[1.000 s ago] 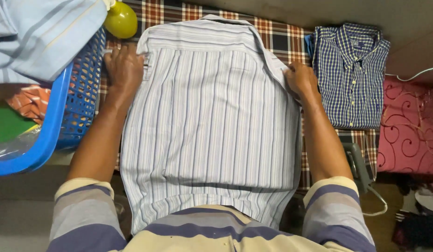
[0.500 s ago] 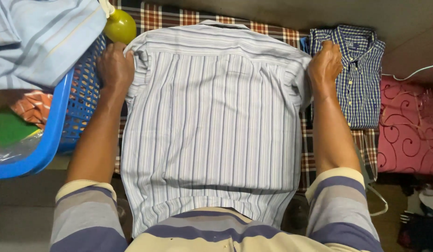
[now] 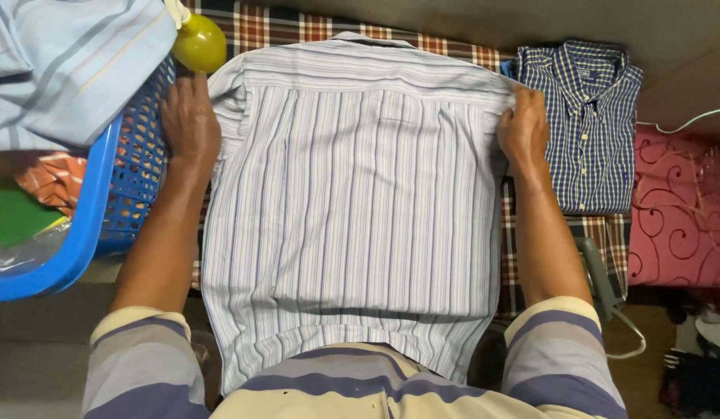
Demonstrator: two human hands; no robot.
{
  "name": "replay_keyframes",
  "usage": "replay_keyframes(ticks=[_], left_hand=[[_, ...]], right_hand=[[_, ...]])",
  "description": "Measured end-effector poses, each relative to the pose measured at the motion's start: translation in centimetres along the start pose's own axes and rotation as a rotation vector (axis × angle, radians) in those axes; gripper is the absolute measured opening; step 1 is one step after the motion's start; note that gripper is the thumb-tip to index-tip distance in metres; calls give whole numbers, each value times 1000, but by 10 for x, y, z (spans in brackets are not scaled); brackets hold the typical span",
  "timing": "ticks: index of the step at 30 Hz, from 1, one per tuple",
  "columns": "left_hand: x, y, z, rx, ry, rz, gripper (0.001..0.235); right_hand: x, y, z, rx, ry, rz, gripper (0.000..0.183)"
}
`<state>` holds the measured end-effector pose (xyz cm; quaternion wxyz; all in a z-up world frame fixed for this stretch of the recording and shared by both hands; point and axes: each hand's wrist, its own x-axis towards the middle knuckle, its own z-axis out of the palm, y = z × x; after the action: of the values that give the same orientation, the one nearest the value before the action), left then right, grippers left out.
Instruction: The person irons a striped shirt laid out on a plaid surface using an electric iron. They smooth the fabric with one hand while moving the iron with the other, then flip the shirt over to iron the back side.
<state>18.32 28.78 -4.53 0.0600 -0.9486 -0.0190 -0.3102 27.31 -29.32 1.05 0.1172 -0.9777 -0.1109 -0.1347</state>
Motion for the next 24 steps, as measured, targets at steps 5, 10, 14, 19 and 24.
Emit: replay_keyframes(ticks=[5, 10, 14, 19, 24], left_hand=[[-14, 3, -19, -213, -197, -98, 67], [-39, -25, 37, -137, -168, -29, 24], [-13, -21, 19, -280, -143, -87, 7], [21, -19, -10, -456, -238, -183, 10], [48, -25, -6, -436, -318, -192, 28]], right_hand=[[-27, 10, -33, -192, -28, 199, 67], [-52, 72, 10, -267, -178, 186, 25], [-41, 39, -22, 211, -71, 332, 24], [-6, 22, -72, 448, -79, 414, 22], [21, 78, -74, -272, -141, 121, 32]])
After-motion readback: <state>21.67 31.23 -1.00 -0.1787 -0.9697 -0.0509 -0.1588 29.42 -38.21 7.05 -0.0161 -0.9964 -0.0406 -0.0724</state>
